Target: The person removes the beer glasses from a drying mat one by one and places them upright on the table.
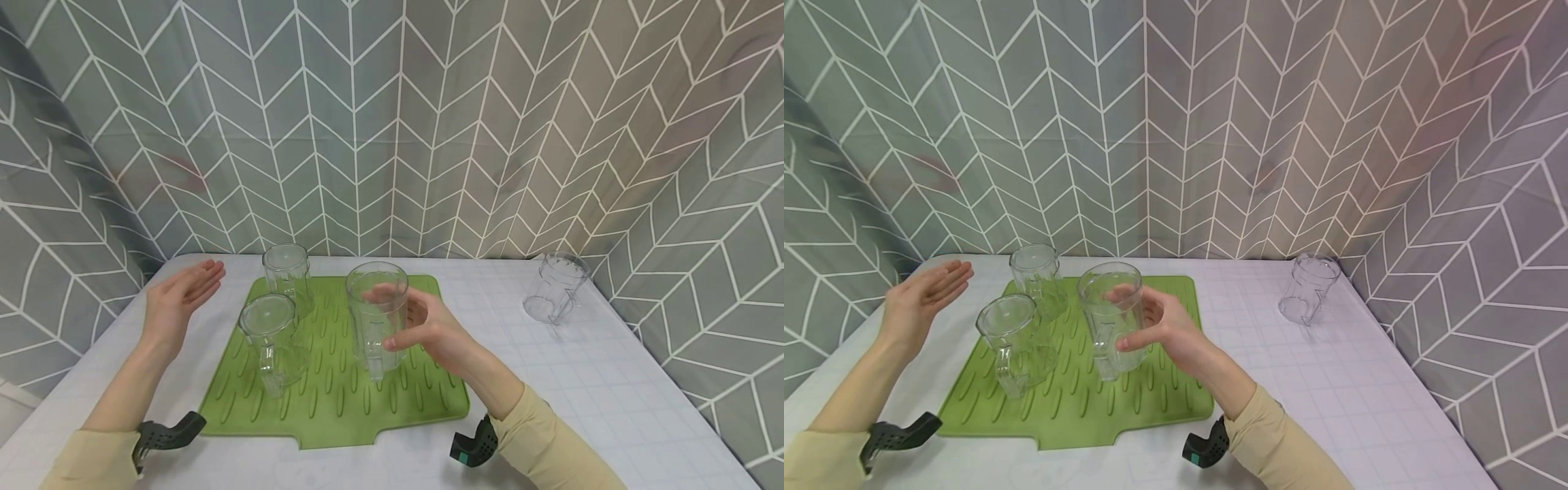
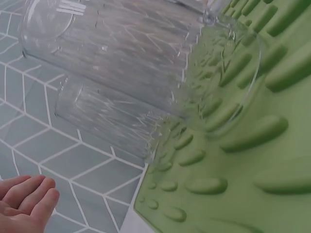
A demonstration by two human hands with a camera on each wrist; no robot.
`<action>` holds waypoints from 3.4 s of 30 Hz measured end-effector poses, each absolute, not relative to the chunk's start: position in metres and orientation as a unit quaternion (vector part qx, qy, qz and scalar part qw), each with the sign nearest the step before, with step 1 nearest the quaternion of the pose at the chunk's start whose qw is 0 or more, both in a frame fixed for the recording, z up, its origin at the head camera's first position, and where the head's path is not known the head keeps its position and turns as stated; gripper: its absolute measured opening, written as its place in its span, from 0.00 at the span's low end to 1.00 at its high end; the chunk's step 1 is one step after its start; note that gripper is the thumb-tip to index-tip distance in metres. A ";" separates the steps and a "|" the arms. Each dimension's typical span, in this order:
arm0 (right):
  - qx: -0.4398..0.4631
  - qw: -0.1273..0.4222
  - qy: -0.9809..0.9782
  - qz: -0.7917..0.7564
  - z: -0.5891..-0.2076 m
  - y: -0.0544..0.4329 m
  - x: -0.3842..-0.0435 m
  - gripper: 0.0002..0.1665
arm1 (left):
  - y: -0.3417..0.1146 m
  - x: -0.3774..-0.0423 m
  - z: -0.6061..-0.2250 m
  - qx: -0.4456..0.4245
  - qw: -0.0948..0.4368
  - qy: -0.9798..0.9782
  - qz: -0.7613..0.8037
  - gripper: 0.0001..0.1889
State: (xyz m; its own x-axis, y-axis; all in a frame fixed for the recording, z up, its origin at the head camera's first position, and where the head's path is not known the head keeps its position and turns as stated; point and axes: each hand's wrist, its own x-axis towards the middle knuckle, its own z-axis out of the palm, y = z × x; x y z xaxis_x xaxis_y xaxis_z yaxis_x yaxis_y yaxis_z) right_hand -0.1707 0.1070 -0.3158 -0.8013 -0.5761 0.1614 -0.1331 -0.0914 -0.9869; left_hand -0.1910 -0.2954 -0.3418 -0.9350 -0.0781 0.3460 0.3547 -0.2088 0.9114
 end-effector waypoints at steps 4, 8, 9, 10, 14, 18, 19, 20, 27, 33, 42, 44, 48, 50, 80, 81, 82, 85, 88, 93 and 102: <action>-0.271 0.158 0.656 -0.687 -0.317 0.108 -0.173 0.45 | -0.301 -0.193 -0.348 -0.094 0.129 -0.643 -0.749 0.17; -0.270 0.155 0.657 -0.686 -0.317 0.109 -0.174 0.45 | -0.308 -0.194 -0.354 -0.081 0.104 -0.666 -0.734 0.25; -0.270 0.155 0.658 -0.685 -0.317 0.109 -0.174 0.45 | -0.309 -0.194 -0.355 -0.077 0.096 -0.670 -0.732 0.27; -0.269 0.155 0.659 -0.685 -0.317 0.109 -0.174 0.45 | -0.311 -0.195 -0.356 -0.072 0.087 -0.677 -0.727 0.29; -0.266 0.155 0.661 -0.685 -0.317 0.110 -0.174 0.45 | -0.317 -0.197 -0.362 -0.047 0.056 -0.751 -0.656 0.34; -0.265 0.153 0.661 -0.685 -0.317 0.110 -0.175 0.46 | -0.321 -0.202 -0.369 -0.026 0.014 -0.835 -0.550 0.34; -0.266 0.152 0.661 -0.685 -0.316 0.110 -0.175 0.46 | -0.322 -0.203 -0.371 -0.021 0.002 -0.844 -0.536 0.35; -0.267 0.151 0.661 -0.685 -0.316 0.111 -0.175 0.46 | -0.323 -0.205 -0.373 -0.017 -0.008 -0.851 -0.525 0.35; -0.267 0.145 0.665 -0.682 -0.319 0.113 -0.179 0.46 | -0.324 -0.206 -0.381 -0.016 -0.044 -0.863 -0.503 0.34; -0.268 0.136 0.667 -0.681 -0.323 0.116 -0.184 0.45 | -0.322 -0.206 -0.382 -0.028 -0.052 -0.861 -0.505 0.35; -0.273 0.126 0.665 -0.684 -0.327 0.122 -0.191 0.45 | -0.315 -0.207 -0.382 -0.036 -0.064 -0.871 -0.486 0.37; -0.275 0.123 0.662 -0.686 -0.327 0.123 -0.192 0.45 | -0.314 -0.207 -0.382 -0.034 -0.065 -0.872 -0.484 0.37; -0.275 0.118 0.661 -0.689 -0.328 0.125 -0.194 0.46 | -0.315 -0.208 -0.385 -0.031 -0.064 -0.874 -0.481 0.37; -0.275 0.117 0.663 -0.686 -0.329 0.126 -0.196 0.45 | -0.315 -0.209 -0.386 -0.030 -0.063 -0.874 -0.481 0.36; -0.281 0.112 0.649 -0.698 -0.358 0.164 -0.232 0.47 | -0.309 -0.207 -0.384 -0.008 -0.053 -0.895 -0.444 0.38; -0.279 0.112 0.650 -0.698 -0.359 0.165 -0.232 0.47 | -0.309 -0.207 -0.384 -0.007 -0.053 -0.896 -0.442 0.38; -0.277 0.113 0.651 -0.698 -0.359 0.166 -0.233 0.48 | -0.309 -0.207 -0.384 -0.006 -0.053 -0.896 -0.440 0.39; -0.268 0.114 0.651 -0.701 -0.360 0.169 -0.234 0.48 | -0.309 -0.207 -0.384 -0.003 -0.052 -0.898 -0.437 0.38; -0.265 0.111 0.649 -0.704 -0.361 0.172 -0.236 0.48 | -0.309 -0.207 -0.385 -0.003 -0.052 -0.898 -0.438 0.39; -0.262 0.103 0.638 -0.717 -0.364 0.177 -0.240 0.46 | -0.309 -0.207 -0.385 -0.001 -0.052 -0.897 -0.439 0.39; -0.250 0.098 0.618 -0.739 -0.372 0.187 -0.249 0.46 | -0.309 -0.208 -0.385 -0.003 -0.052 -0.898 -0.437 0.39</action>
